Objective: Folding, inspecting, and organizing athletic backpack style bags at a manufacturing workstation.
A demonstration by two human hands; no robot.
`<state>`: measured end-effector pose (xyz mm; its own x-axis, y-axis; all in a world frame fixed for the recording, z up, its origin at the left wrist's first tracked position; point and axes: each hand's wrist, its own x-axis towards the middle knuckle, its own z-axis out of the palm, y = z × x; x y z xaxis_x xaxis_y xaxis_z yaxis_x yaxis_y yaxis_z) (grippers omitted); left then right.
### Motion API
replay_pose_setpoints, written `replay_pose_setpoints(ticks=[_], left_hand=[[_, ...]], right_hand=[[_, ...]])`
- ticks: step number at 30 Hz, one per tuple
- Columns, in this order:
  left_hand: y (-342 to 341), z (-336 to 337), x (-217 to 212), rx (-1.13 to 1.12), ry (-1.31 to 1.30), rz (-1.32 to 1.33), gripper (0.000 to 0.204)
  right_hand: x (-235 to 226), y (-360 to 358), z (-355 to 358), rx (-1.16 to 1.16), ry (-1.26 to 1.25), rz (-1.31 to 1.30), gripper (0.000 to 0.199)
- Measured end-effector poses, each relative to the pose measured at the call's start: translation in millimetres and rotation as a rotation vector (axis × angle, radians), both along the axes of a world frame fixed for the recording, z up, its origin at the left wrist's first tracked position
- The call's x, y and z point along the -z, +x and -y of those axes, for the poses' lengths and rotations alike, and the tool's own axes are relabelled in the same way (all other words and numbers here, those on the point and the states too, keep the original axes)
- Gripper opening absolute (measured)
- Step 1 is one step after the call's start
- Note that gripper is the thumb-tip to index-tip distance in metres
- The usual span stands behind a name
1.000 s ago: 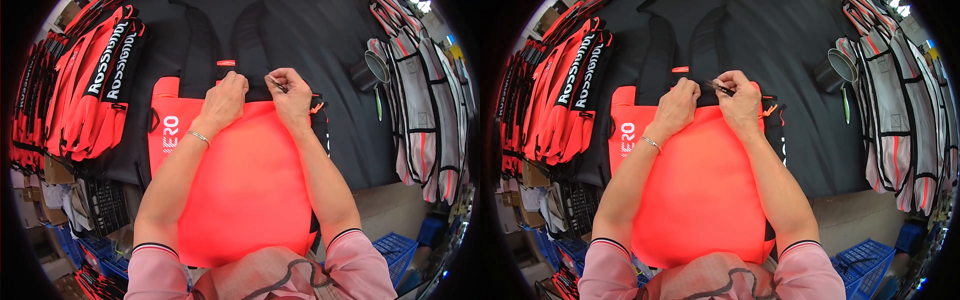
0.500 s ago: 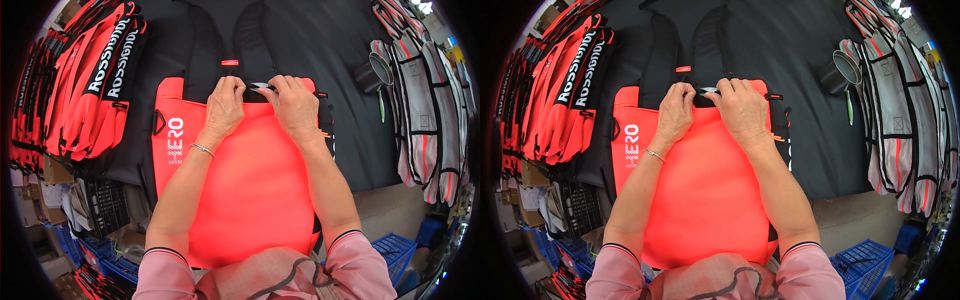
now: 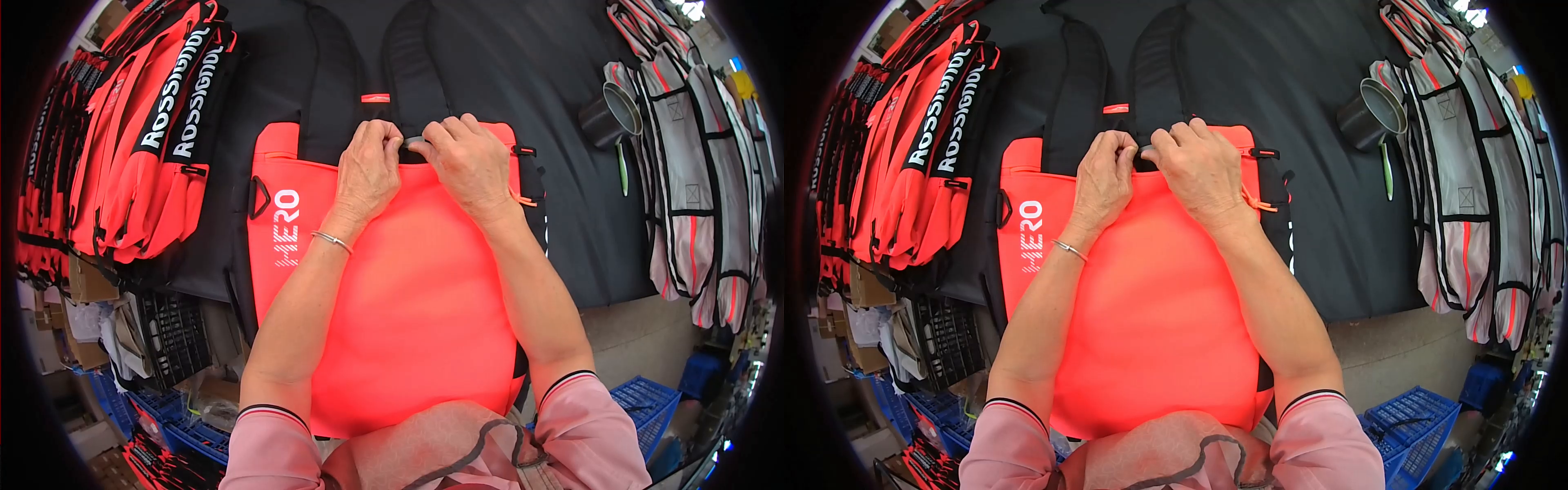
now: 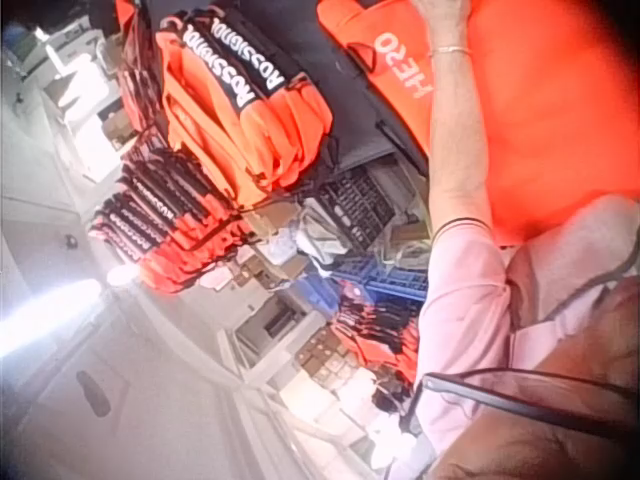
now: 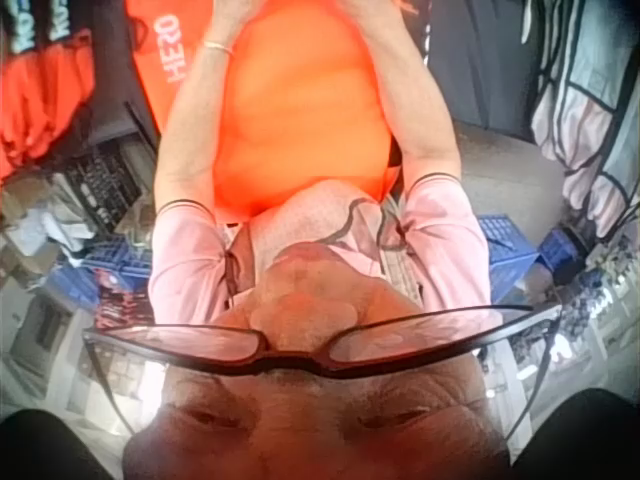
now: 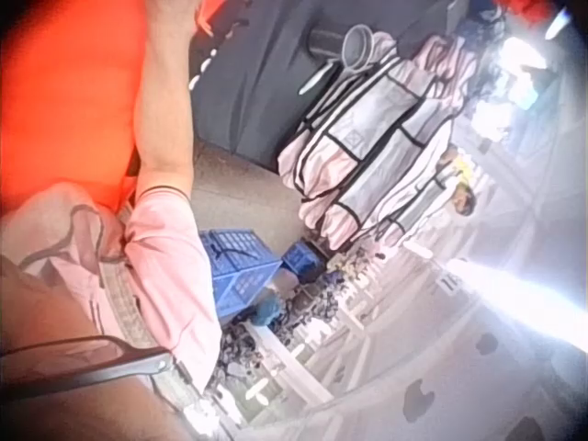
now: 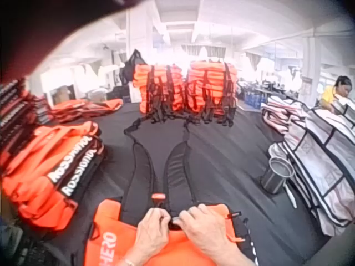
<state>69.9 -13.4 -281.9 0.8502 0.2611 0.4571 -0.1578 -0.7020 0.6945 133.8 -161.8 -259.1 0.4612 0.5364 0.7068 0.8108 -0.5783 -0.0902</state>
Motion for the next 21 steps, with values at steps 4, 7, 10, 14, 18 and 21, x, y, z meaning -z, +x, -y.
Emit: replay_pose_setpoints(ticks=[4, 7, 10, 14, 18, 21], left_hand=[[0, 0, 2, -0.018, 0.039, 0.051, 0.004], [-2, -1, -1, -0.037, -0.03, 0.077, 0.006], [-2, -3, 1, -0.086, -0.146, 0.11, 0.007], [-7, -7, -1, -0.119, -0.49, 0.179, 0.008], [-31, -5, -12, -0.106, -1.02, 0.351, 0.01], [-73, 13, -29, -0.129, -1.001, 0.332, 0.011]], right_hand=[[0, 1, 1, 0.023, -0.039, -0.037, 0.023], [-13, 2, 6, 0.106, 0.361, -0.696, 0.027], [-16, 5, 8, 0.042, 0.377, -0.728, 0.038], [-9, 4, -2, 0.012, 0.086, -0.597, 0.032], [2, 10, -10, -0.016, -0.066, -0.511, 0.024], [6, 16, -3, -0.034, -0.078, -0.472, 0.021]])
